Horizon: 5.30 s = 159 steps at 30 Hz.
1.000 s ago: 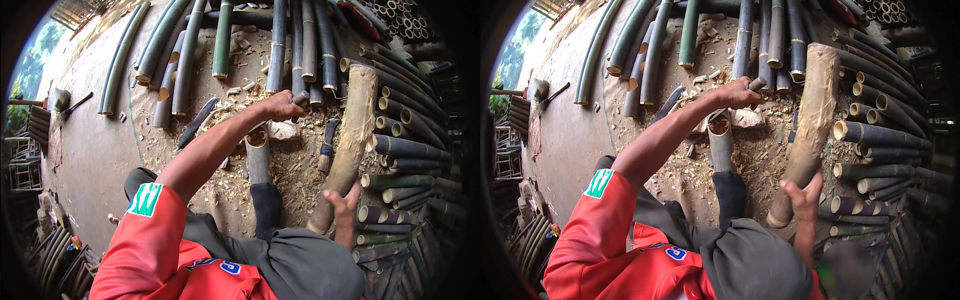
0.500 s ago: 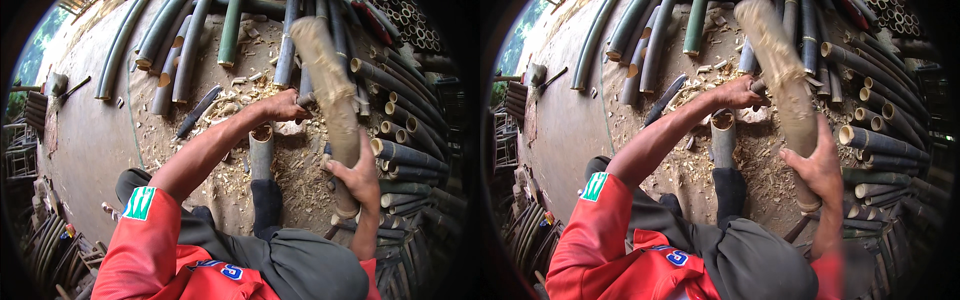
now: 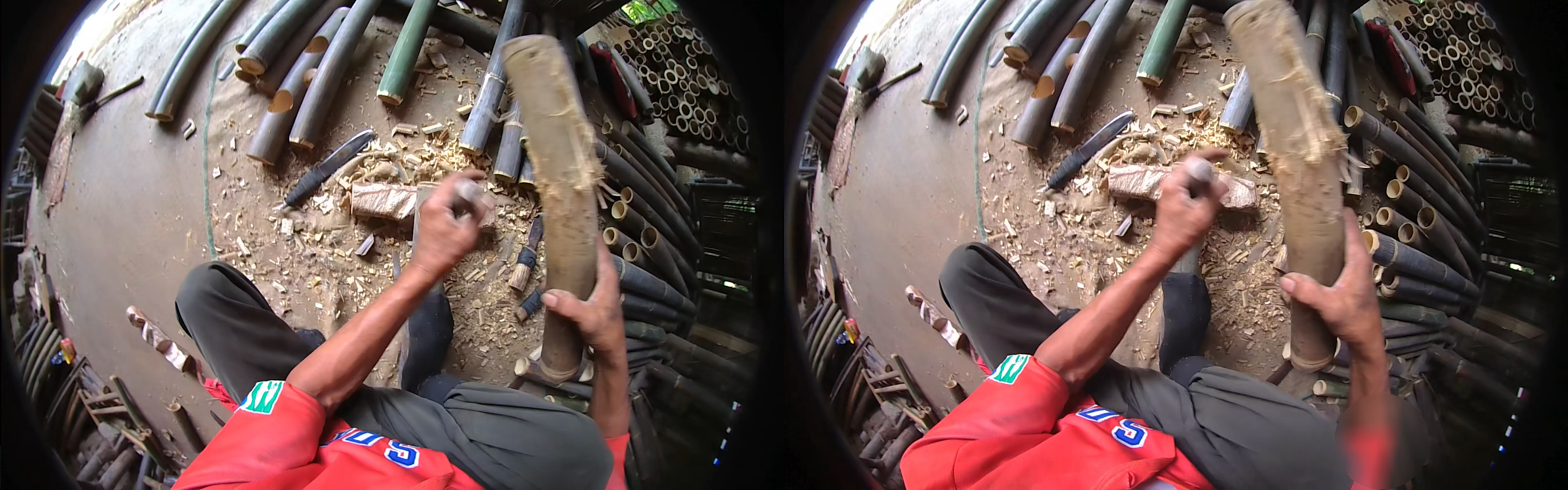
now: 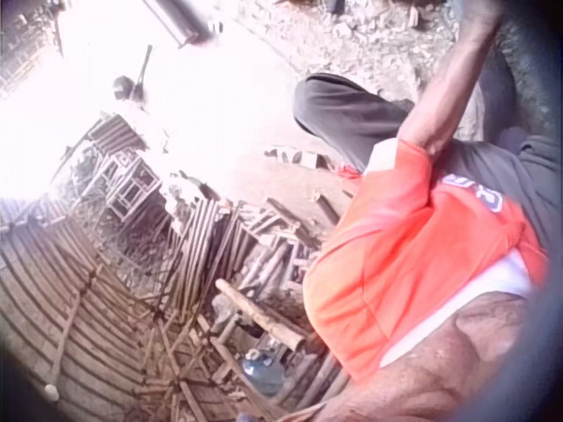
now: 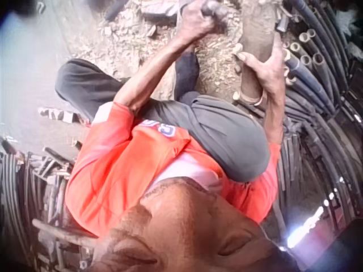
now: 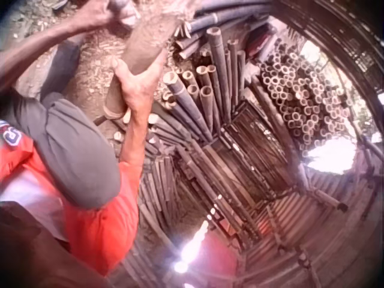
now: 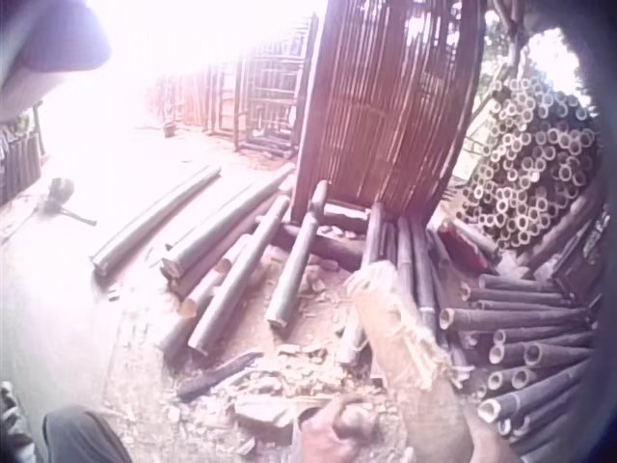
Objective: The person carves a hole into a bamboo pole using a knife and a wooden mallet. They fit another bamboo piece into the hole and shave the wood by hand.
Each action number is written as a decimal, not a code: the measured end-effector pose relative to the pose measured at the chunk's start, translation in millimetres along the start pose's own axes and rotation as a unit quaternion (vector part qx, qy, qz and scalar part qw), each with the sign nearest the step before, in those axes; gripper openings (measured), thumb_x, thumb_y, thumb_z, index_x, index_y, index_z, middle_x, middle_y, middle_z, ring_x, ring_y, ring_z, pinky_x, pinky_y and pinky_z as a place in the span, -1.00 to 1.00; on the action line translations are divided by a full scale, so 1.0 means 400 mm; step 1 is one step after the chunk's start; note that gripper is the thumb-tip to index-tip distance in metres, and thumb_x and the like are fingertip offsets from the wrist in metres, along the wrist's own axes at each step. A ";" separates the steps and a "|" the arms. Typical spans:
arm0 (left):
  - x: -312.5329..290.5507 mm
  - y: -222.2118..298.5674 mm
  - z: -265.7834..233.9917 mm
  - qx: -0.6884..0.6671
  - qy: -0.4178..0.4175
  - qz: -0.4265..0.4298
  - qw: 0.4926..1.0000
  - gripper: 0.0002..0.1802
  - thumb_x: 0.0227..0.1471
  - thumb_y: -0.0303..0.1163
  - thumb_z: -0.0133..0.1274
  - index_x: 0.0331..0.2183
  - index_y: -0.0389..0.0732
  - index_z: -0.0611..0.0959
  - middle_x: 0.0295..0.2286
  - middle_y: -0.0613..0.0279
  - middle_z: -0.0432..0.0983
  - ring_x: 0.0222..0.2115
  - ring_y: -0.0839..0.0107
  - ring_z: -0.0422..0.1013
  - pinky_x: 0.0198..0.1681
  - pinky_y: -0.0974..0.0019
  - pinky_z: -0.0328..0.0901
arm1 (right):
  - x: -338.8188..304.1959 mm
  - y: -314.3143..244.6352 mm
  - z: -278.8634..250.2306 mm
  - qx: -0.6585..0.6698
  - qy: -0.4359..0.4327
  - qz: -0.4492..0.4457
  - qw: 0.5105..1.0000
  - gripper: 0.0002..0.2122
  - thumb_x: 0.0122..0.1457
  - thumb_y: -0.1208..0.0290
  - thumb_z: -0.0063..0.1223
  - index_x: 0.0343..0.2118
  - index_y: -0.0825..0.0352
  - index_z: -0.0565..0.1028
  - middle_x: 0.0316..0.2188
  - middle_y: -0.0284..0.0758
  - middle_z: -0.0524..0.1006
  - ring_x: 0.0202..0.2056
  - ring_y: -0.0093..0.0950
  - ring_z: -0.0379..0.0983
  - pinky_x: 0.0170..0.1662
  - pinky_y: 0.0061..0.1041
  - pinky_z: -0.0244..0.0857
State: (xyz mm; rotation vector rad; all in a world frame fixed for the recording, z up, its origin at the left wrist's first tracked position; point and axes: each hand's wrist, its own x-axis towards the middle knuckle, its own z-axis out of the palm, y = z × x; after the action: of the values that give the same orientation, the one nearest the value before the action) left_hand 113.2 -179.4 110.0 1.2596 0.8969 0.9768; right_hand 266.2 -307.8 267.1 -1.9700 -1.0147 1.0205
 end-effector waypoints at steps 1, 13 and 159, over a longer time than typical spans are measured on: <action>0.017 -0.007 -0.040 -0.031 0.035 -0.052 0.998 -0.82 0.21 -0.30 0.26 -0.20 -0.17 0.74 -0.42 0.35 0.60 -0.43 0.64 0.43 -0.41 0.44 0.37 | 0.003 -0.035 -0.014 0.003 -0.019 0.021 1.000 -0.09 -0.22 0.30 0.40 0.28 0.51 0.27 0.07 -0.20 0.48 0.08 -0.41 0.42 0.22 -0.41 0.25; 0.124 -0.126 -0.134 -0.453 0.241 -0.078 0.855 -0.78 0.17 -0.29 0.33 -0.39 -0.13 0.61 -0.48 0.30 0.59 -0.53 0.58 0.40 -0.44 0.43 0.32 | 0.186 -0.304 0.137 -0.244 -0.151 -0.175 0.942 -0.14 -0.13 0.16 0.54 0.23 0.37 0.31 -0.03 -0.20 0.50 -0.03 -0.37 0.48 0.07 -0.37 0.36; 0.007 -0.091 0.205 0.428 -0.359 0.042 0.829 -0.62 -0.06 -0.08 0.32 -0.27 -0.15 0.75 -0.47 -0.02 0.67 -0.38 -0.03 0.63 -0.23 -0.03 0.51 | -0.247 0.411 0.088 0.137 0.248 0.062 0.957 -0.06 -0.01 0.28 0.40 0.37 0.55 0.09 0.15 -0.06 0.38 0.16 -0.24 0.34 0.29 -0.27 0.17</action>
State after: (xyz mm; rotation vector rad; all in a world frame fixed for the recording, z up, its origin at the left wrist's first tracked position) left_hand 194.4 -206.1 82.2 2.2347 0.6630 0.0359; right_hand 250.5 -460.6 147.3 -1.9307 -0.4536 0.6328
